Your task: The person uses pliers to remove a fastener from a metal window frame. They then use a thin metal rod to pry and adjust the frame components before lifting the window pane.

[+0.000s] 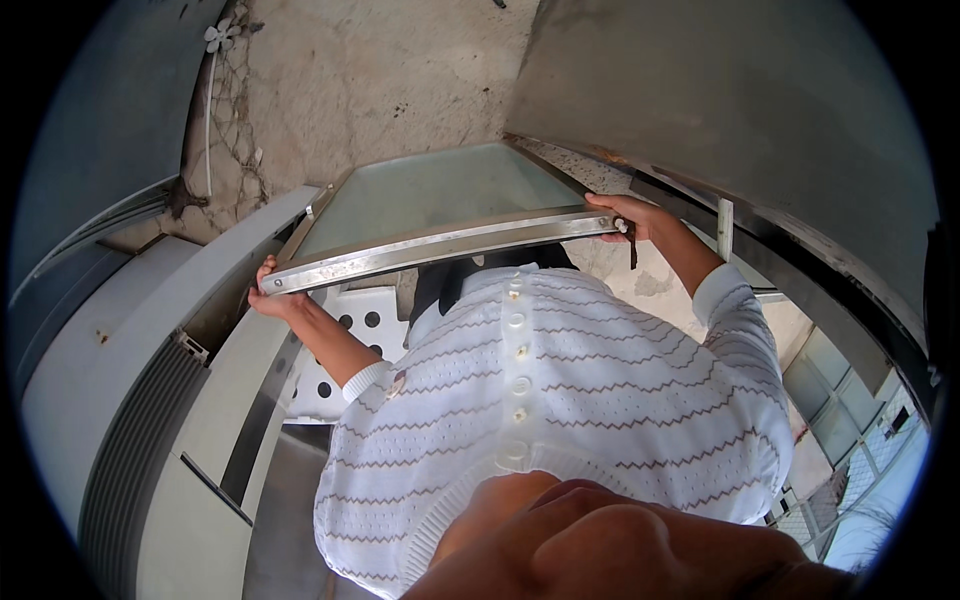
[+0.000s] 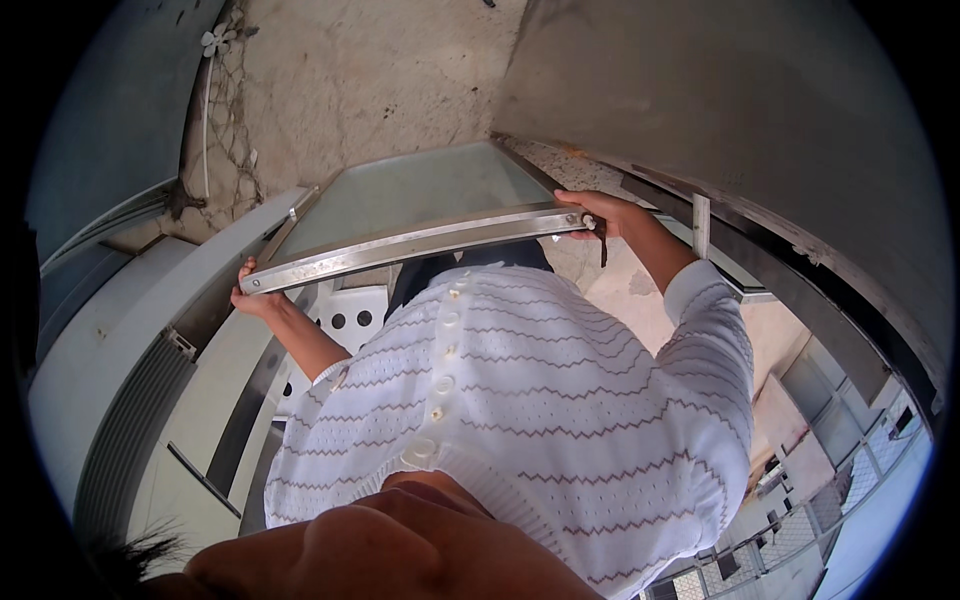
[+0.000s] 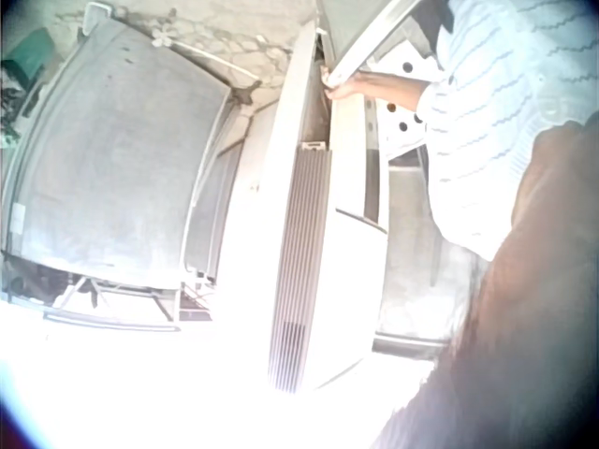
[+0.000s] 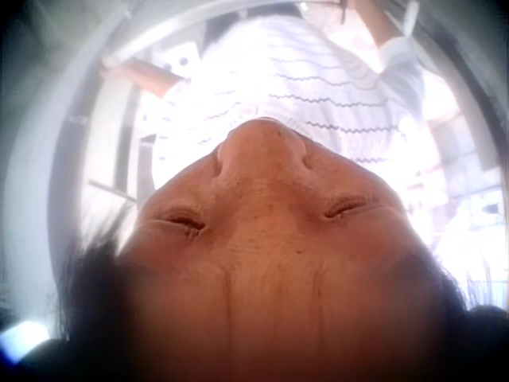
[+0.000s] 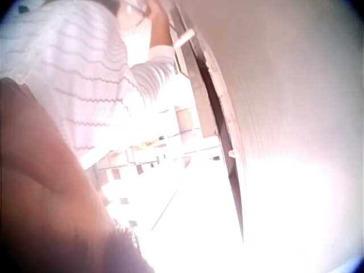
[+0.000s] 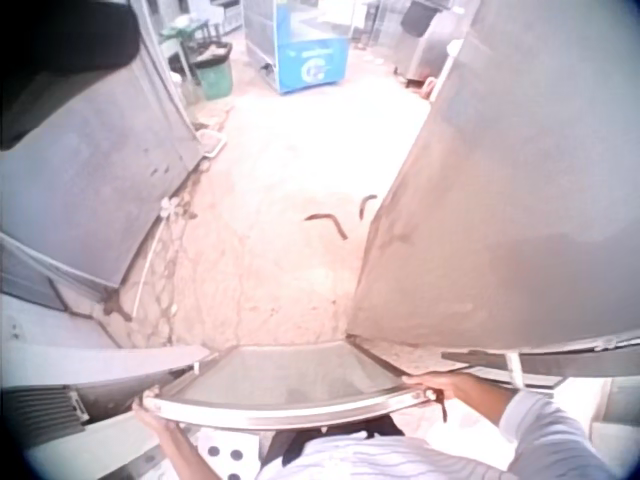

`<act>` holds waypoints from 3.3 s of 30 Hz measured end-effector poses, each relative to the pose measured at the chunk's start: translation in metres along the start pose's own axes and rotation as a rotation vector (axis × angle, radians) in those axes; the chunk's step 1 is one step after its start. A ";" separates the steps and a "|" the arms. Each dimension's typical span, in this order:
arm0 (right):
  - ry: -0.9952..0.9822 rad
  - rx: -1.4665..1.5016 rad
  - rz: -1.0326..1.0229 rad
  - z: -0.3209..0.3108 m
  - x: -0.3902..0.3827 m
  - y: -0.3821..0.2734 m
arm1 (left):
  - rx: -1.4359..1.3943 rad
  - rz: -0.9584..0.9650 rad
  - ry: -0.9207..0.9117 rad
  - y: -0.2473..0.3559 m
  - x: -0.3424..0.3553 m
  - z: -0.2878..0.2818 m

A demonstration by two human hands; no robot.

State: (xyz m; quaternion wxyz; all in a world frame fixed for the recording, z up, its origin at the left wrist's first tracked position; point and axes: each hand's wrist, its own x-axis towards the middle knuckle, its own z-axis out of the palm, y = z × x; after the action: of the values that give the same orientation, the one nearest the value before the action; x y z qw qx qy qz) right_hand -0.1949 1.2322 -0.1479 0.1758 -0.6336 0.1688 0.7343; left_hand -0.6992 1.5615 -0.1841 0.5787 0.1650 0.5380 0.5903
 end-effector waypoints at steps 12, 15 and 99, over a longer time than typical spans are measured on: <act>-0.005 0.034 0.003 -0.003 0.000 0.001 | 0.030 -0.004 0.062 0.005 -0.007 0.013; 0.032 0.047 -0.022 0.002 -0.004 0.001 | 0.011 -0.019 0.038 0.006 -0.009 0.015; 1.317 -0.724 -0.917 -0.005 0.024 0.194 | 0.846 0.625 -1.461 -0.061 -0.291 0.239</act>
State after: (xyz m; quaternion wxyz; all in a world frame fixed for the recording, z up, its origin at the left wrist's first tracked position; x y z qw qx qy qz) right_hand -0.2851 1.0598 -0.1677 0.1087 -0.9505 -0.2784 0.0849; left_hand -0.3926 1.4018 -0.0218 0.4804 0.8372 0.1390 0.2215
